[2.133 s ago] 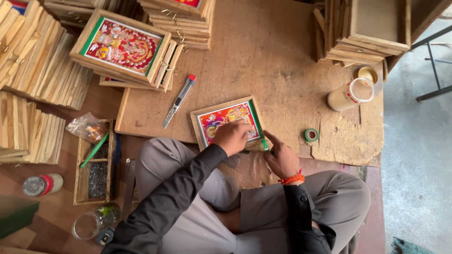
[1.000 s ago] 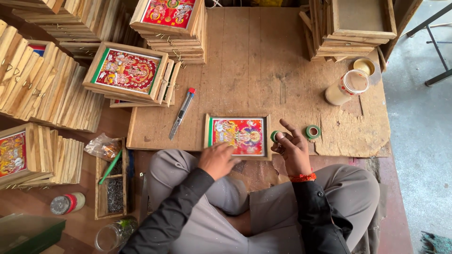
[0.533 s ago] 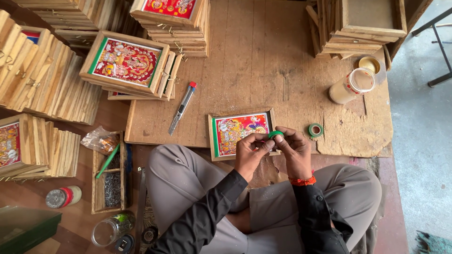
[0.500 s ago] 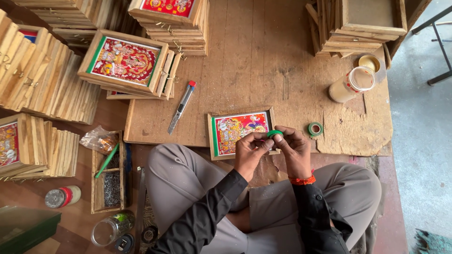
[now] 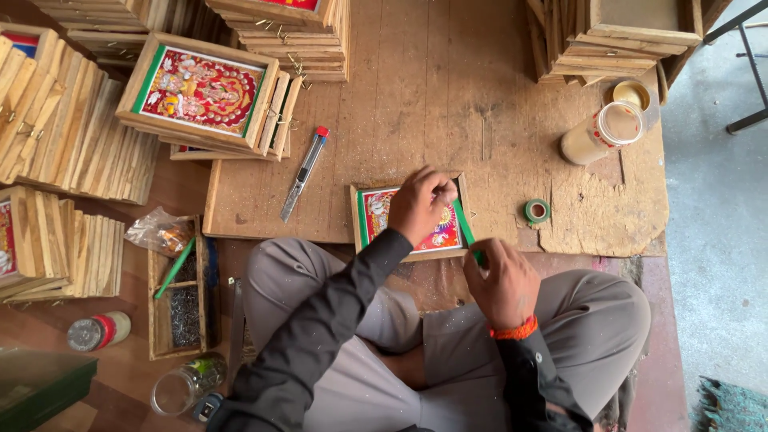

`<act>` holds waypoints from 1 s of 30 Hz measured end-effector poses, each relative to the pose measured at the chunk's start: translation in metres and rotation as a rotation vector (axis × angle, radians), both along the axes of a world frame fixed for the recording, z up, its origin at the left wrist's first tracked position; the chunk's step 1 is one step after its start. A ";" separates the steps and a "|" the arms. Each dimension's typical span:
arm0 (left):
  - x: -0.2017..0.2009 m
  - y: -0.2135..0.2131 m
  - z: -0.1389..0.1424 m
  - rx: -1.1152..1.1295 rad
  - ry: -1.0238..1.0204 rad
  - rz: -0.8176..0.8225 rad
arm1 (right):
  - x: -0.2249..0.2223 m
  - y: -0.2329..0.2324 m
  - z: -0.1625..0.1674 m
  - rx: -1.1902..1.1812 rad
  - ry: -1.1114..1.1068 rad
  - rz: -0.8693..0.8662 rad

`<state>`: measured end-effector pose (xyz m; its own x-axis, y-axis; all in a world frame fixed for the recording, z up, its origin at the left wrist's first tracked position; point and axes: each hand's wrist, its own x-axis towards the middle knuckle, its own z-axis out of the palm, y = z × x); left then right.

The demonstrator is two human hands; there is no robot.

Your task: The person sits on the floor and assembles small wooden frames by applying green tape to the edges of printed images inside the frames. They handle multiple frames one at a time, applying tape to each side and stacking the finished frames.

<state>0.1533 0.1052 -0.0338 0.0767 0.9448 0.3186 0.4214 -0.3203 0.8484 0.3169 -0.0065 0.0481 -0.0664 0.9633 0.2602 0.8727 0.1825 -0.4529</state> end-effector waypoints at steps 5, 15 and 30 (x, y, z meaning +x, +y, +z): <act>0.005 0.039 -0.015 0.255 0.214 0.010 | 0.001 -0.014 -0.014 -0.238 -0.040 -0.120; 0.016 0.045 -0.050 0.239 0.275 0.030 | 0.005 0.000 -0.037 -0.228 -0.157 -0.005; 0.021 0.047 -0.061 0.291 0.380 0.095 | -0.008 0.014 -0.053 -0.242 -0.346 -0.003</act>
<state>0.1741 0.1525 -0.0953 0.1562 0.8293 0.5365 0.7226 -0.4663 0.5103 0.3089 0.0074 -0.0053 -0.1070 0.9942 -0.0104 0.9812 0.1039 -0.1624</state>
